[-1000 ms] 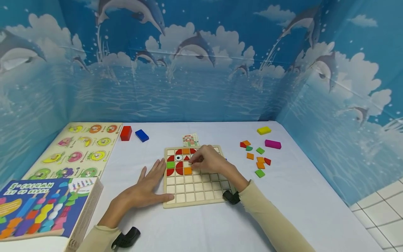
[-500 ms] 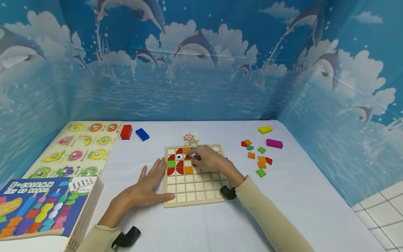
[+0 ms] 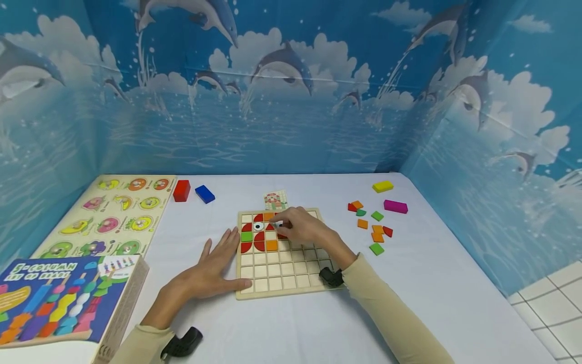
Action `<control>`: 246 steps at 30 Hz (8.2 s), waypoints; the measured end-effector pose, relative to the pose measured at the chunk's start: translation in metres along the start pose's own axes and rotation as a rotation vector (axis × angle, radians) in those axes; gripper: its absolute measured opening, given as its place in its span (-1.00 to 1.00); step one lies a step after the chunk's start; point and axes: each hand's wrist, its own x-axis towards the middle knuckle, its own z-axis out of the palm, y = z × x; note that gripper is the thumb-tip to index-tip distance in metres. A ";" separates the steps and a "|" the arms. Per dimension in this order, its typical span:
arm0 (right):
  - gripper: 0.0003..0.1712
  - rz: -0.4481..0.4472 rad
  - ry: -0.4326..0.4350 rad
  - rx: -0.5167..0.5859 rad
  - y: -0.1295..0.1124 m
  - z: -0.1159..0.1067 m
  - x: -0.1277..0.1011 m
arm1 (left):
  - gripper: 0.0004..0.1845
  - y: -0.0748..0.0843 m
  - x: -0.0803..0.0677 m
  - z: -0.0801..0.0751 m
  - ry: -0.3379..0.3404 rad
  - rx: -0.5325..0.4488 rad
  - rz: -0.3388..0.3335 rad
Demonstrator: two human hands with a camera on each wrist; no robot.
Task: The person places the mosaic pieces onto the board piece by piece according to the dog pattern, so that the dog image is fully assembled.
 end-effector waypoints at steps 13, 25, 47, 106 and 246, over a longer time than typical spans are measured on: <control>-0.65 -0.057 0.168 0.125 0.062 -0.050 -0.066 | 0.36 0.009 -0.003 -0.003 -0.006 -0.035 0.033; -0.59 0.166 0.193 0.157 0.130 -0.077 -0.113 | 0.34 0.013 -0.006 -0.009 -0.024 -0.030 0.009; -0.63 0.419 0.216 0.084 0.173 -0.102 -0.154 | 0.39 0.001 -0.002 -0.002 0.003 -0.009 0.016; -0.88 -0.047 0.103 0.020 -0.001 0.002 -0.021 | 0.32 0.017 0.002 -0.009 -0.038 0.002 0.013; -0.96 -0.076 -0.050 0.336 0.047 -0.027 -0.034 | 0.32 0.013 -0.006 -0.009 -0.007 -0.025 0.011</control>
